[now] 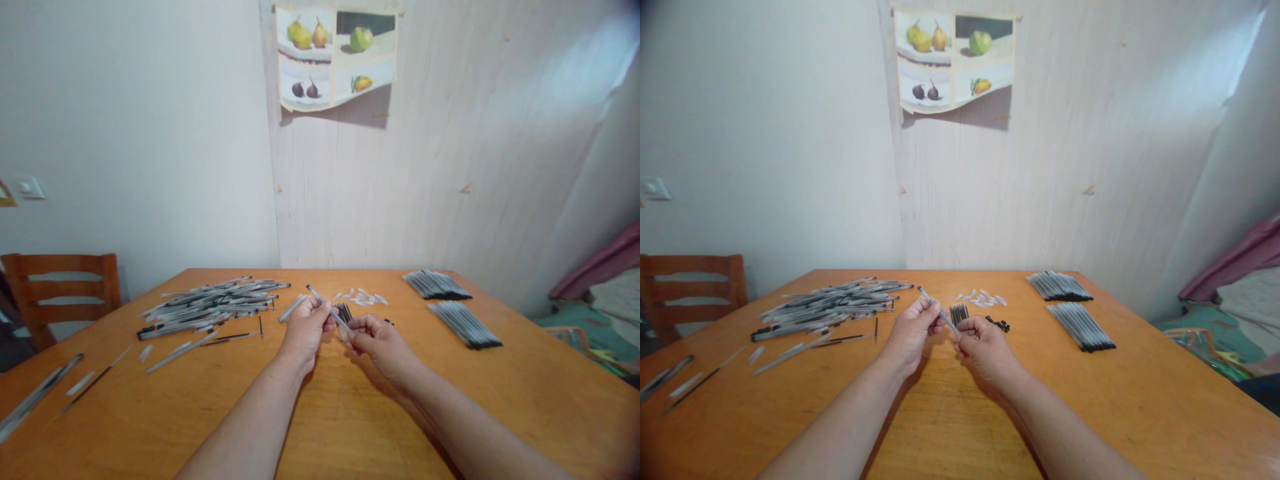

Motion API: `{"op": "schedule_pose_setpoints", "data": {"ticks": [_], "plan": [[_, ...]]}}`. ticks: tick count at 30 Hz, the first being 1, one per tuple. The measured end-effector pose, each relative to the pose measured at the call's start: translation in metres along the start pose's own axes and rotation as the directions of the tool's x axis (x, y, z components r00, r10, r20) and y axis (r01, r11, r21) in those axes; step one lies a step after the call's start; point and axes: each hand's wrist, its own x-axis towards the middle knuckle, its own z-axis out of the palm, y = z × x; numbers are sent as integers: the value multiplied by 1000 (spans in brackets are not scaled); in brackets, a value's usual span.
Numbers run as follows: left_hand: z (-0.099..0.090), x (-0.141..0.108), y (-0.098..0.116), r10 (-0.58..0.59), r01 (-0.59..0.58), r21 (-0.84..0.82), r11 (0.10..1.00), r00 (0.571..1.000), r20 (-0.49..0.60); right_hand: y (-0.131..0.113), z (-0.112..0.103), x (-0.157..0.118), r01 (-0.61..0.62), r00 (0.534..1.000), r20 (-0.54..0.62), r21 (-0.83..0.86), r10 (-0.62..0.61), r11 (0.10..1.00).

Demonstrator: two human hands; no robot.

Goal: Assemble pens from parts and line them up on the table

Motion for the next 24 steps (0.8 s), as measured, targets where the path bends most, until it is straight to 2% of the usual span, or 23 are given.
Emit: {"op": "schedule_pose_setpoints", "data": {"ticks": [10,17,24], "plan": [[3,-4,4,-12,11,25,1000,999,30,0,-1,2,-58,998,-37,29,59,998],[5,-7,5,-23,23,14,1000,999,37,-1,-5,3,-20,999,-46,-55,17,998],[5,-8,6,-61,65,-66,996,996,69,-1,-10,4,83,997,16,-106,-82,991]]}}
